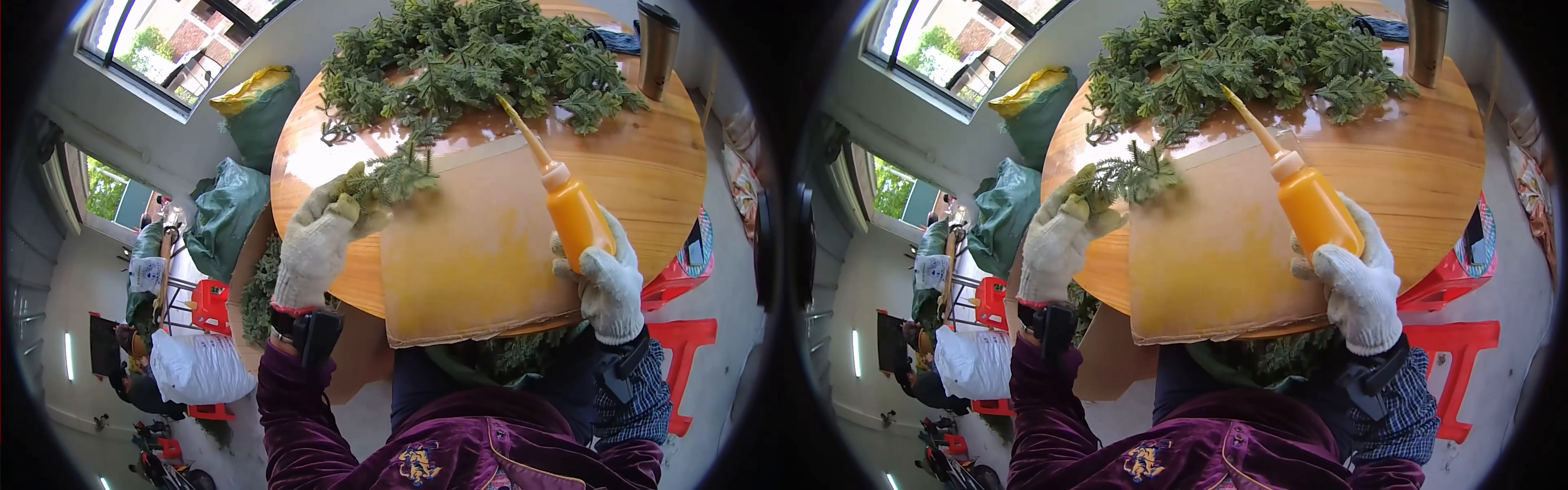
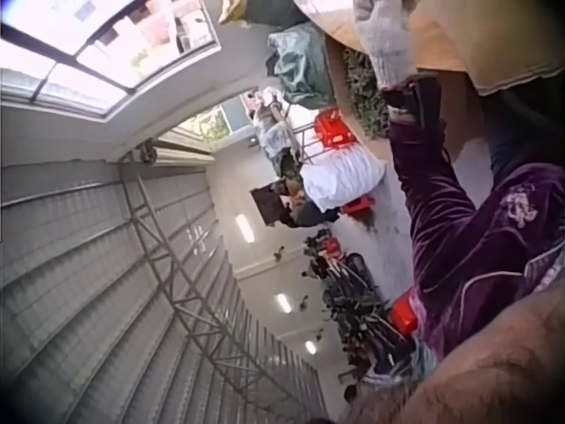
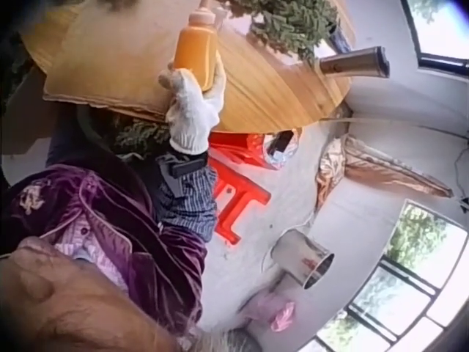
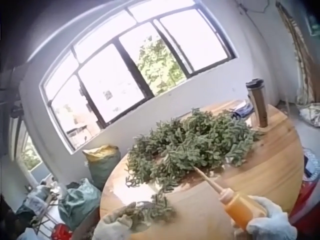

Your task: The person applies glue from a bottle onto small artificial branches on a piece of cardboard and then presses them onto a large wreath.

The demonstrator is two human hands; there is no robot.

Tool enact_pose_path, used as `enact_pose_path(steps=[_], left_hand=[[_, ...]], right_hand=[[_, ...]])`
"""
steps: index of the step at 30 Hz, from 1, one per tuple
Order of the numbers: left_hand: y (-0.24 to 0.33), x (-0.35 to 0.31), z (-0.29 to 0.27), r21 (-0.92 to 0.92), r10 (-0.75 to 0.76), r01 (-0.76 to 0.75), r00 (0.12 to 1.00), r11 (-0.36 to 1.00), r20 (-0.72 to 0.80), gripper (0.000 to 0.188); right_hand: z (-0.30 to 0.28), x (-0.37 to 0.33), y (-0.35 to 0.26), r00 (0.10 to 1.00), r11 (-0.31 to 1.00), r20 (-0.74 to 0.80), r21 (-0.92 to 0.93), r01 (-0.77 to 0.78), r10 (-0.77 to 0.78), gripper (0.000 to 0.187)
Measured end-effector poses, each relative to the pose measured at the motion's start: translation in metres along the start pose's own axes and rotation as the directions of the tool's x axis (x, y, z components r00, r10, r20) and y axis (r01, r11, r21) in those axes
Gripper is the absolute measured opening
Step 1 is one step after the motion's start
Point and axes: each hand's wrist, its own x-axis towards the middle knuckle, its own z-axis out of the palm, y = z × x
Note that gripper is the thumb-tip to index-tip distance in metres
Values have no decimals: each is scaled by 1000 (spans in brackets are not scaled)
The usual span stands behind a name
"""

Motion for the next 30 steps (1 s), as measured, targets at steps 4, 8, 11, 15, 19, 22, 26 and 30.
enact_pose_path(steps=[4, 8, 11, 15, 19, 22, 26, 30], left_hand=[[-32, -20, 1, -34, -194, 196, 980, 980, 34, 42], [-45, -34, -8, 177, -192, 194, 981, 965, -29, 42], [-24, -47, -8, 78, -274, 267, 957, 961, 98, 37], [-16, -52, -10, 103, -358, 344, 914, 933, 193, 40], [-16, -45, -2, 548, -443, 351, 896, 759, 39, 39], [-17, -37, 1, 716, -406, 288, 914, 635, -8, 39], [-8, -37, 19, 948, -243, 90, 970, 304, -14, 39], [-14, -35, 19, 983, -176, 27, 984, 180, 5, 38]], right_hand=[[-2, 1, 2, 997, 999, 71, 0, 36, -36, 90], [-2, 0, 4, 996, 999, 84, 5, 33, -33, 87], [-2, -3, 3, 996, 999, 83, 18, 38, -40, 86], [3, -6, -1, 997, 999, 65, 12, 52, -52, 86], [4, -9, 1, 996, 995, 88, -86, 42, -34, 85], [-3, -16, -1, 993, 985, 114, -169, 35, -16, 82], [2, -42, -18, 992, 932, 123, -357, 67, -24, 77], [-2, -60, -21, 971, 806, 231, -561, 187, -64, 70]])
